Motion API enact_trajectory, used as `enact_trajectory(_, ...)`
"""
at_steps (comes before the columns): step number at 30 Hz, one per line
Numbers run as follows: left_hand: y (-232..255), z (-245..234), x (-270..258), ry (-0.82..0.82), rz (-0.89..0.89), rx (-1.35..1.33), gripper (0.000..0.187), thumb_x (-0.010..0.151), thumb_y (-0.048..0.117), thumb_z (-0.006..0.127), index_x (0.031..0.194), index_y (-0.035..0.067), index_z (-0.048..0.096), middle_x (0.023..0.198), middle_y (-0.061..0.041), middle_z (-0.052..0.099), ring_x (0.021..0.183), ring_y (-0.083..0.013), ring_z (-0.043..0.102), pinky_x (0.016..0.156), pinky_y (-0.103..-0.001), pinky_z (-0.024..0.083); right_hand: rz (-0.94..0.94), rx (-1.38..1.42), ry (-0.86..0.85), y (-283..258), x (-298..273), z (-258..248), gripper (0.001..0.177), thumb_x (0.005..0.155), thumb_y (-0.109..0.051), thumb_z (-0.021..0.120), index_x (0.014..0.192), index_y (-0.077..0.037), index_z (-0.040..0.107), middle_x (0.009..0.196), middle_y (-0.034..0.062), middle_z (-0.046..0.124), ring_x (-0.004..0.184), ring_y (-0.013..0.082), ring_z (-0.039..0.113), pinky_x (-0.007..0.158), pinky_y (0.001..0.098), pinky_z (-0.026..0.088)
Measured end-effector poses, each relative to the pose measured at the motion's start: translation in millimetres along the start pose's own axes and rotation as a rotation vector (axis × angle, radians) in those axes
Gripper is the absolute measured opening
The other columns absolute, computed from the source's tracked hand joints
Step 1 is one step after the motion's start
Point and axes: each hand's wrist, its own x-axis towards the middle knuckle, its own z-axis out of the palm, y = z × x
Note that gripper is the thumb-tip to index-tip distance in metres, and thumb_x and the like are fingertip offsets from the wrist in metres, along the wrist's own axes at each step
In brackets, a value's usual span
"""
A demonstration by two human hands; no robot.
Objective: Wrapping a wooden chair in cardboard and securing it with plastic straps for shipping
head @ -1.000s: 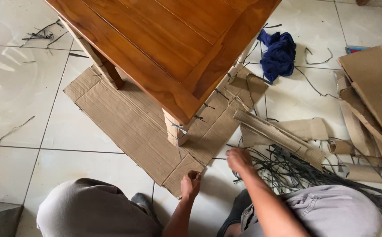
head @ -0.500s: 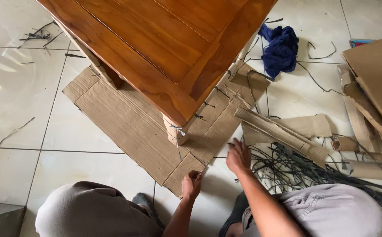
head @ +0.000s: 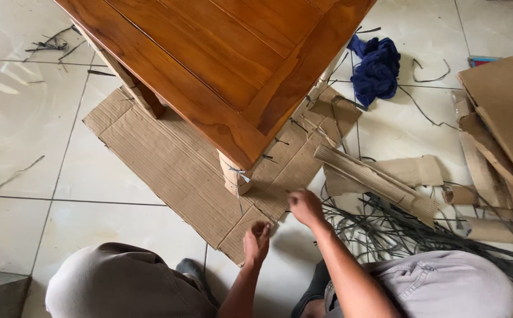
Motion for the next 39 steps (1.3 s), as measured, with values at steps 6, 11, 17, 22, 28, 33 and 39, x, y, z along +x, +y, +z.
enact_trajectory(6, 73.8, 4.3, -0.5, -0.204, 0.028, -0.340, 0.029, 0.092, 0.020, 0.071, 0.116, 0.004, 0.073, 0.095, -0.012, 0.073, 0.088, -0.0234, 0.065, 0.080, -0.036, 0.057, 0.083, 0.575, -0.360, -137.7, -18.5, -114.9, 0.030, 0.096, -0.019, 0.064, 0.115, -0.002, 0.078, 0.119, 0.0282, 0.074, 0.120, 0.0450, 0.066, 0.103, 0.0543, 0.050)
enact_trajectory(11, 101.2, -3.8, -13.0, -0.145, 0.020, -0.469, 0.016, 0.094, 0.023, 0.075, 0.094, 0.008, 0.078, 0.076, -0.004, 0.071, 0.070, -0.0132, 0.062, 0.066, -0.026, 0.052, 0.177, 0.911, -0.386, -126.9, -12.9, -108.4, 0.035, 0.097, -0.019, 0.068, 0.123, 0.003, 0.073, 0.120, 0.0248, 0.074, 0.115, 0.0345, 0.067, 0.103, 0.0487, 0.052)
enact_trajectory(17, 88.9, -9.0, 3.2, 0.019, 0.023, -0.576, 0.021, 0.097, 0.025, 0.073, 0.090, 0.005, 0.076, 0.076, -0.008, 0.073, 0.066, -0.0121, 0.061, 0.066, -0.024, 0.050, 0.238, 0.966, -0.395, -92.2, -6.3, -98.2, 0.033, 0.103, -0.024, 0.063, 0.130, -0.005, 0.069, 0.118, 0.0120, 0.071, 0.114, 0.0270, 0.062, 0.101, 0.0427, 0.049)
enact_trajectory(22, 89.9, -19.8, 9.4, 0.137, 0.044, -0.714, 0.022, 0.098, 0.024, 0.071, 0.089, 0.004, 0.072, 0.075, -0.008, 0.071, 0.064, -0.0097, 0.061, 0.064, -0.022, 0.050, 0.179, 0.871, -0.607, -102.5, -25.5, -112.3, 0.037, 0.105, -0.023, 0.060, 0.133, 0.000, 0.066, 0.122, 0.0228, 0.070, 0.118, 0.0352, 0.060, 0.107, 0.0497, 0.044)
enact_trajectory(28, 56.9, -24.4, 22.7, 0.328, 0.000, -0.805, 0.026, 0.101, 0.025, 0.068, 0.089, 0.002, 0.070, 0.073, -0.010, 0.066, 0.059, -0.0085, 0.052, 0.054, -0.018, 0.042, 0.268, 0.874, -0.530, -73.1, -19.8, -110.1, 0.016, 0.101, -0.024, 0.066, 0.101, -0.009, 0.071, 0.067, -0.0067, 0.045, 0.058, 0.0037, 0.043, 0.047, 0.0153, 0.034)
enact_trajectory(33, 19.1, -14.9, 28.8, 0.370, -0.125, -0.645, 0.026, 0.098, 0.025, 0.068, 0.083, 0.003, 0.072, 0.069, -0.012, 0.069, 0.052, -0.0116, 0.055, 0.046, -0.023, 0.043, 0.311, 0.502, -0.663, -8.1, -15.2, -67.2, 0.023, 0.093, -0.027, 0.075, 0.099, -0.005, 0.080, 0.073, 0.0125, 0.071, 0.065, 0.0182, 0.063, 0.056, 0.0266, 0.052)
enact_trajectory(39, -19.3, -12.7, 37.4, 0.612, -0.200, -0.502, 0.040, 0.102, 0.039, 0.057, 0.079, 0.008, 0.068, 0.064, -0.014, 0.066, 0.052, -0.0184, 0.063, 0.047, -0.029, 0.051, 0.796, 0.236, -0.955, 80.9, -52.6, 0.0, 0.026, 0.096, -0.032, 0.063, 0.108, -0.013, 0.076, 0.092, 0.0073, 0.083, 0.073, 0.0192, 0.083, 0.053, 0.0388, 0.063)
